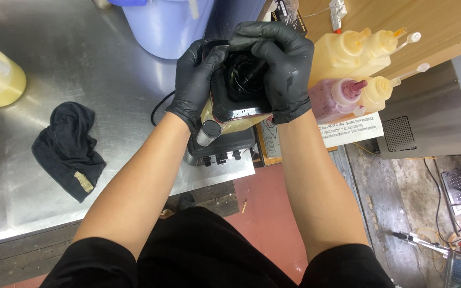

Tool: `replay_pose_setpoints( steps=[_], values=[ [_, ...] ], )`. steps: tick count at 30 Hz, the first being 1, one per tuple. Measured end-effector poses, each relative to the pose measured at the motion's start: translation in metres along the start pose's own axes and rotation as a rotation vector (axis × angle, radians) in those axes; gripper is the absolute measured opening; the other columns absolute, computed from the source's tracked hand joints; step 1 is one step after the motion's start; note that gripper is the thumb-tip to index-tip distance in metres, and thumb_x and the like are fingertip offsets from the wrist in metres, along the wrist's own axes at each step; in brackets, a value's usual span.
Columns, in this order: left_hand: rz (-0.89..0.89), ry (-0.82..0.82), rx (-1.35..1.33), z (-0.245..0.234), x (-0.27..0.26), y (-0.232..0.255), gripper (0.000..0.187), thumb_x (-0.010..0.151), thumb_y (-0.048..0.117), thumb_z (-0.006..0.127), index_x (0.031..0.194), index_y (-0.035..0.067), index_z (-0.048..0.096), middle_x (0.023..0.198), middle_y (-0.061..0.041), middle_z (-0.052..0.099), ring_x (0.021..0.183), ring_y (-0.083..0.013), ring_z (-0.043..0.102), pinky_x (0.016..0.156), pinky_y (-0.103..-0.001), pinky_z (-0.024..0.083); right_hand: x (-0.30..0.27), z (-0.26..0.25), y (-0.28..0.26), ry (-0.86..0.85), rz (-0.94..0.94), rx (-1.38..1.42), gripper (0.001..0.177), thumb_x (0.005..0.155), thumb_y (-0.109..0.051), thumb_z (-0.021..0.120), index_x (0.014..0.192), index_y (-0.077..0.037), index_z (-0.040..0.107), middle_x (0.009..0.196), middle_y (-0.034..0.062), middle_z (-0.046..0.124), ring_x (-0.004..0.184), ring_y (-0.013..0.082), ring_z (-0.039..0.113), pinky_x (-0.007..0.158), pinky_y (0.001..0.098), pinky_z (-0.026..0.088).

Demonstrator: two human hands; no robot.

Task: Preparing a smoothie by blending ingredients and transferring the mixture between containers.

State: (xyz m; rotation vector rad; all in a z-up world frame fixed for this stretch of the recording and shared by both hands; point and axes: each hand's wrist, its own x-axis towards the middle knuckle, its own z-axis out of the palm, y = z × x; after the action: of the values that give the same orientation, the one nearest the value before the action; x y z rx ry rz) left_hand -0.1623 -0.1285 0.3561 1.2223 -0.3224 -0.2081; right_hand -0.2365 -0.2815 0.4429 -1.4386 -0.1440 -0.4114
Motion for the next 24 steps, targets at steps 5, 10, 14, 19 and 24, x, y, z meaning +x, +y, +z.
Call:
replay_pose_setpoints(
  steps=[5,10,14,19,24],
  values=[
    [0.029,-0.028,-0.017,-0.003,0.002,-0.006,0.023,0.099,0.015,0.068,0.118,0.003,0.071,0.108,-0.005,0.074,0.099,-0.0132,0.067,0.092,-0.028,0.055,0.0,0.0,0.004,-0.009,-0.03,-0.007,0.034,0.086,0.015,0.05,0.112,0.01,0.071,0.104,0.0193,0.078,0.1,0.0252,0.078,0.098,0.0347,0.062],
    [0.045,-0.032,-0.026,-0.007,0.005,-0.016,0.024,0.099,0.015,0.066,0.119,0.004,0.071,0.108,-0.004,0.074,0.1,-0.0136,0.068,0.092,-0.028,0.056,-0.001,0.002,0.009,-0.101,-0.04,-0.083,0.034,0.086,0.014,0.051,0.114,0.009,0.069,0.106,0.018,0.078,0.102,0.023,0.077,0.098,0.0327,0.061],
    [0.069,-0.032,0.029,-0.005,0.006,-0.015,0.022,0.101,0.017,0.063,0.119,0.005,0.07,0.109,-0.005,0.075,0.101,-0.0132,0.07,0.092,-0.027,0.056,-0.002,0.0,0.011,-0.096,-0.059,-0.096,0.022,0.095,0.011,0.059,0.113,0.008,0.071,0.104,0.0161,0.078,0.1,0.0213,0.077,0.096,0.0314,0.061],
    [0.043,-0.008,-0.021,-0.005,0.005,-0.018,0.022,0.101,0.013,0.062,0.119,0.004,0.071,0.107,-0.006,0.074,0.098,-0.0143,0.068,0.09,-0.028,0.056,-0.001,0.008,0.006,-0.135,-0.057,-0.198,0.016,0.101,0.003,0.064,0.115,0.006,0.072,0.104,0.0132,0.078,0.099,0.0176,0.075,0.094,0.0293,0.061],
    [0.04,-0.028,-0.061,-0.006,0.007,-0.023,0.024,0.099,0.012,0.06,0.12,0.005,0.069,0.108,-0.005,0.074,0.099,-0.0137,0.068,0.091,-0.028,0.056,-0.001,0.009,0.008,-0.082,-0.033,-0.261,0.016,0.104,-0.003,0.065,0.114,0.005,0.073,0.096,0.0123,0.079,0.091,0.0154,0.075,0.089,0.0283,0.061]
  ],
)
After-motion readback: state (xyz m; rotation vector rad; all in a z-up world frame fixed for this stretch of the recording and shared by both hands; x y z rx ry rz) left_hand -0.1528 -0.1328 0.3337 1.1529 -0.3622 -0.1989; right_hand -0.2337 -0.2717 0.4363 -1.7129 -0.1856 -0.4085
